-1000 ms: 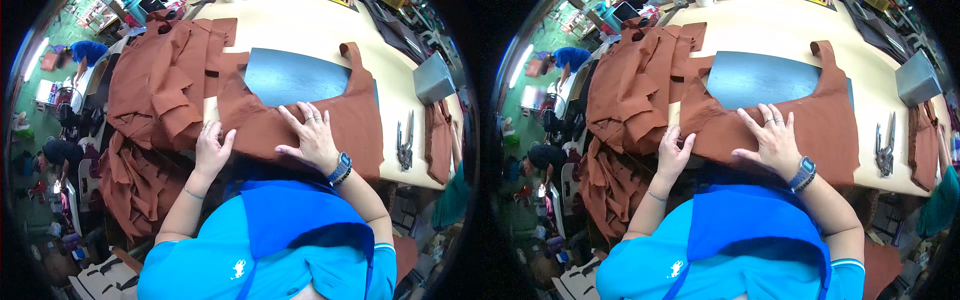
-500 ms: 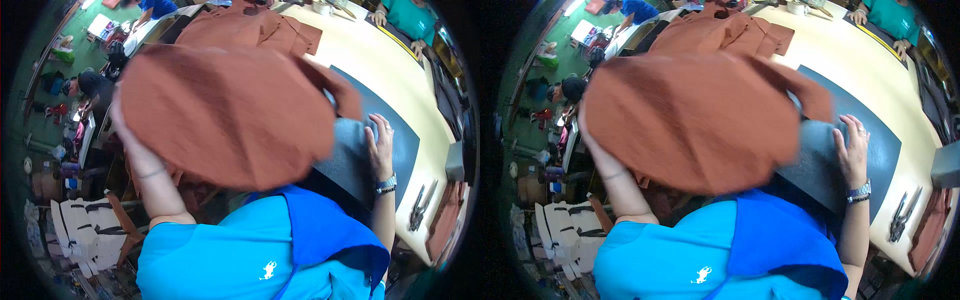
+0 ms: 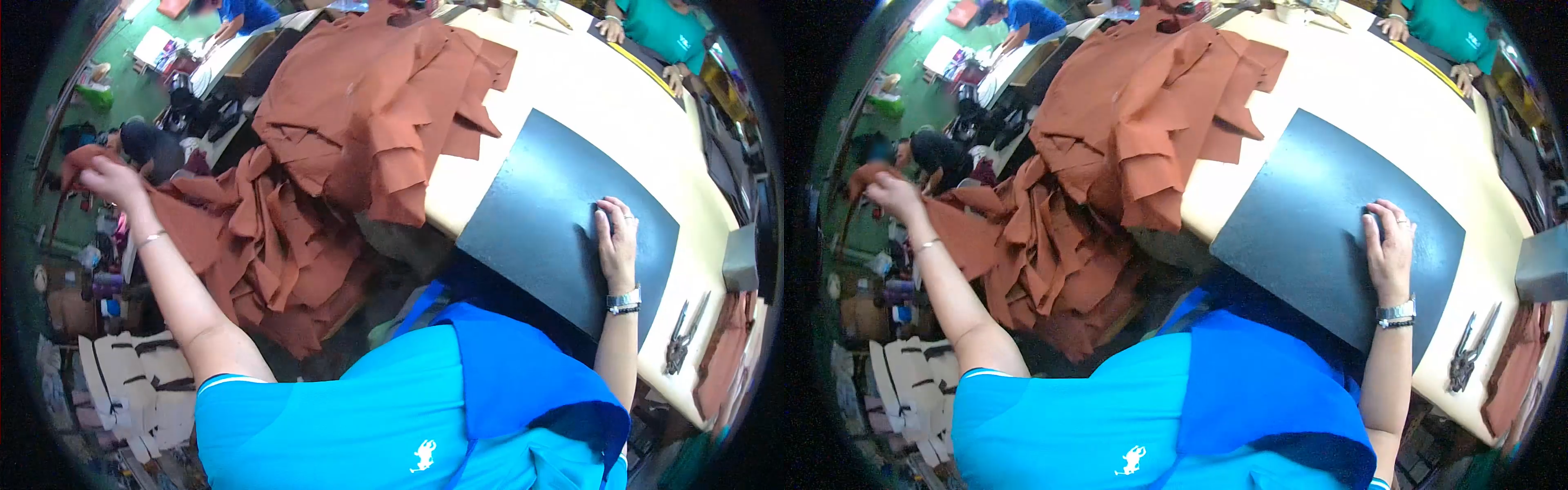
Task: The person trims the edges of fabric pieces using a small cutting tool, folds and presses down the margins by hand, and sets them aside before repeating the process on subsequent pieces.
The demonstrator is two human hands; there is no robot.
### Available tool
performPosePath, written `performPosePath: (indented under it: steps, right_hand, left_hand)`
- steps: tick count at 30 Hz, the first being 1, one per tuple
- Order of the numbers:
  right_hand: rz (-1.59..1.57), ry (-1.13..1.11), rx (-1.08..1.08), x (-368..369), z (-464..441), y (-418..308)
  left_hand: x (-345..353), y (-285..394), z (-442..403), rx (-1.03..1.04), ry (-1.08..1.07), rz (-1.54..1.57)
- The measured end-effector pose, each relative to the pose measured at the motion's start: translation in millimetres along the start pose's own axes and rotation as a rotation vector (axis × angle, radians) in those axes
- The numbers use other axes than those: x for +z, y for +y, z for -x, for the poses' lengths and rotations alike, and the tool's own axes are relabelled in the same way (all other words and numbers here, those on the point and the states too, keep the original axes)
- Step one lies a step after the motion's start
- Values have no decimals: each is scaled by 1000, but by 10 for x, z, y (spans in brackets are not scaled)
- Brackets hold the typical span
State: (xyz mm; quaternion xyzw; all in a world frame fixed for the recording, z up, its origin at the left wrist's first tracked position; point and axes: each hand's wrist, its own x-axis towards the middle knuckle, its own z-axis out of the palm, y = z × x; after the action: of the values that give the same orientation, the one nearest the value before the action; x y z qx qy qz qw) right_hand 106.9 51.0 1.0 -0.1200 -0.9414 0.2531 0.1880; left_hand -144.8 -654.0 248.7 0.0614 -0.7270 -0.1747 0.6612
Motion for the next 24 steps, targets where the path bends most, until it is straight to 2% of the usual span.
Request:
performPosePath:
  steps: [1,2,4,5,6,9,10,12,14,16,18,21,24]
  right_hand:
    - [-1,-6,-5,-9,2,-2]
    - [-2,-11,-9,-21,3,-18]
    - [-7,9,-8,-25,6,-58]
    - [5,9,-2,-37,10,-89]
    - [18,10,5,-49,12,-109]
    - [41,16,42,-57,22,-122]
    - [31,18,50,-59,31,-147]
    - [23,8,66,-74,18,-160]
    - [10,4,75,-51,13,-137]
    - [-5,10,73,-48,19,-130]
    - [-18,20,66,-55,16,-124]
    - [-55,35,69,-73,20,-132]
    - [-75,44,55,-68,20,-76]
  left_hand:
    - [236,-378,305,104,-163,-44]
    - [329,-434,710,45,-494,-176]
    - [896,-1978,1870,444,-1122,-270]
    - [687,-1513,2274,-6,-1441,-343]
    - [458,-982,2683,-438,-1658,-541]
    - [430,-673,3230,-686,-1073,-137]
    - [552,-590,3251,-510,-829,-139]
    - [747,-197,3123,-382,-708,268]
    - [810,626,2762,-290,-905,496]
    - [880,1239,2573,5,-1051,638]
    - [619,2212,2337,-103,-1343,359]
    - [883,2411,2510,48,-1446,301]
    - [1046,2590,2616,-75,-1391,664]
